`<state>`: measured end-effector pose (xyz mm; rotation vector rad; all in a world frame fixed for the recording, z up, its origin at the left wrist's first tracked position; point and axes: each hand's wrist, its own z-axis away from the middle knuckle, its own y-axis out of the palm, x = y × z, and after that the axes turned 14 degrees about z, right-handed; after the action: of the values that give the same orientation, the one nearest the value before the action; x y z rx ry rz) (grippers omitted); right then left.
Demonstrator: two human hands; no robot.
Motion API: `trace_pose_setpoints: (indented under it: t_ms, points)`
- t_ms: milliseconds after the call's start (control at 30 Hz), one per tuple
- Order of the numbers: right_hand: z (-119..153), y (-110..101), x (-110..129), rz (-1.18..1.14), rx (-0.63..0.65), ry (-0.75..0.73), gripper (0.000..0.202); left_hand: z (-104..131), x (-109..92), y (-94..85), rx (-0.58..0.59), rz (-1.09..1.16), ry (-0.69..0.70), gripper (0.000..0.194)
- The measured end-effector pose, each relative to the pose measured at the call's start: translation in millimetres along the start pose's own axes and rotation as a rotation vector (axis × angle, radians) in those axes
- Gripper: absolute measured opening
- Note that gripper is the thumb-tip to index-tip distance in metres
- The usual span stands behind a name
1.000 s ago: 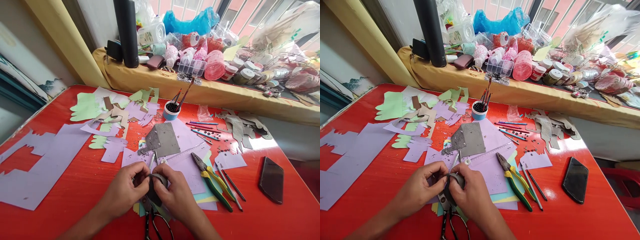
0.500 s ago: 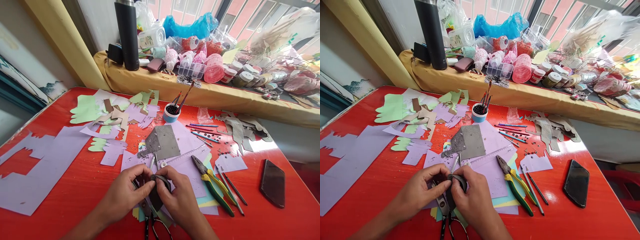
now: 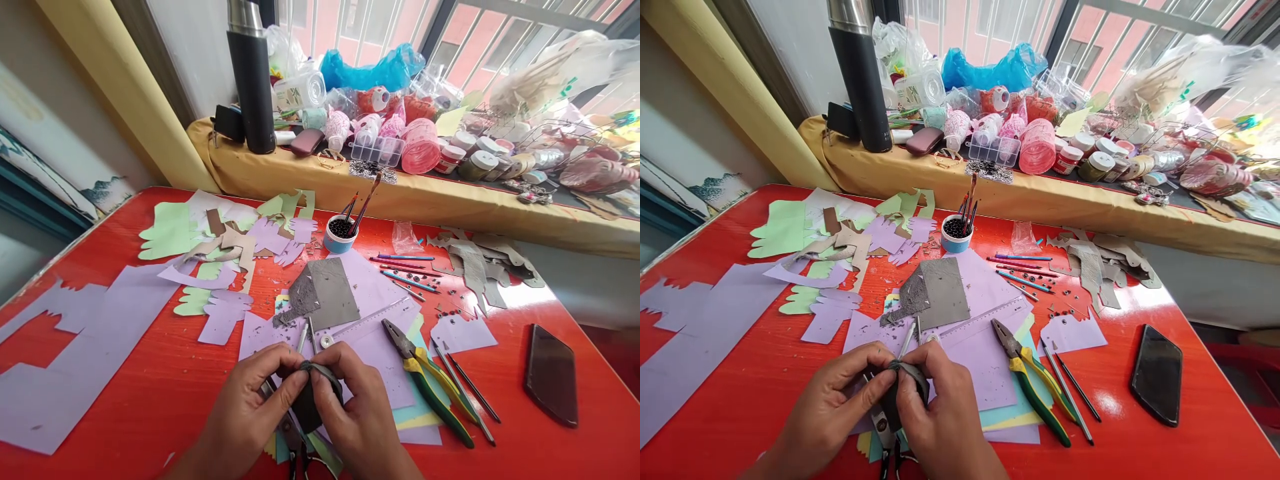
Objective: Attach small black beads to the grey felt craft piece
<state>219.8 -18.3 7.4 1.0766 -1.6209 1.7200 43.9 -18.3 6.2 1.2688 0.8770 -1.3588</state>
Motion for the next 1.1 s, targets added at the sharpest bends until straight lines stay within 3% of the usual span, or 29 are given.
trace_pose_setpoints:
  t_ms: [233,433,700,933,1100]
  points:
    - [3,1,-1,0.014,0.057,-0.036,0.013,-1,-4,-1.3,-0.019,-0.172,0.086,0.022]
    - [4,-2,-1,0.121,0.063,-0.110,0.011,-5,-8,-6.2,0.031,-0.245,0.088,0.019]
    - [3,-6,-2,0.147,0.028,-0.154,0.013,-7,-8,-10.6,0.036,-0.104,0.010,0.023]
    - [4,-8,4,0.221,-0.080,-0.217,0.013,-1,-9,-9.7,0.056,-0.086,0.094,0.020]
    - [9,-8,3,0.275,-0.089,-0.277,0.013,3,-9,-10.8,0.078,-0.026,0.129,0.019]
